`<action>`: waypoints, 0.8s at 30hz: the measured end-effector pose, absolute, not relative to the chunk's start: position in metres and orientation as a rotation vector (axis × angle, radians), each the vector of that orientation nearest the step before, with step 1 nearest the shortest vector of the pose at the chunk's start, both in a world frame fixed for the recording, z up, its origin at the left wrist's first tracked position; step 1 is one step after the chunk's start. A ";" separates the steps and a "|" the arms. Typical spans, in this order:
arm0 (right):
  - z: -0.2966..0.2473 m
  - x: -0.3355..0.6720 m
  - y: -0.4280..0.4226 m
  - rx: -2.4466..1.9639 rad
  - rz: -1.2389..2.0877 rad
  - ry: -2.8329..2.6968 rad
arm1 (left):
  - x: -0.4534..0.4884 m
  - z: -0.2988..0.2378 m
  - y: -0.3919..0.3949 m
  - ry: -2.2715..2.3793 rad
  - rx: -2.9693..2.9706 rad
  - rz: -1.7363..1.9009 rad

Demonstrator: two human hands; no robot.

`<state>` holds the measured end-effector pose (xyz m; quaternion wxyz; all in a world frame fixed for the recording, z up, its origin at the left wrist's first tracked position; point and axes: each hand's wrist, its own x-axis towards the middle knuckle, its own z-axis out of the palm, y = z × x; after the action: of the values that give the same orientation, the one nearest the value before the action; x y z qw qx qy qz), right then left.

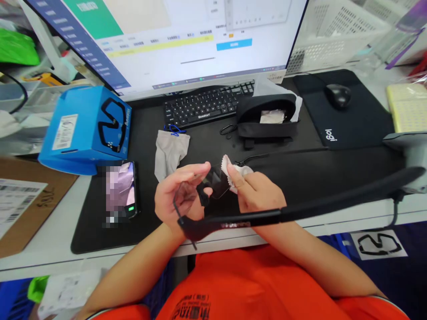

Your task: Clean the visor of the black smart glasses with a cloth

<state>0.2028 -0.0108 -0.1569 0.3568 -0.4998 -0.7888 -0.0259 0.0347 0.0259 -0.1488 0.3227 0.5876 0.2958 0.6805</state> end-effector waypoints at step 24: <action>-0.169 0.205 -0.012 -1.342 -0.070 -2.069 | 0.034 -0.153 0.031 0.674 1.748 1.778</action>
<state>0.2053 -0.0125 -0.1687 0.3308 -0.5134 -0.7914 -0.0267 0.0338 0.0310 -0.1535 0.2758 0.6505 0.2509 0.6616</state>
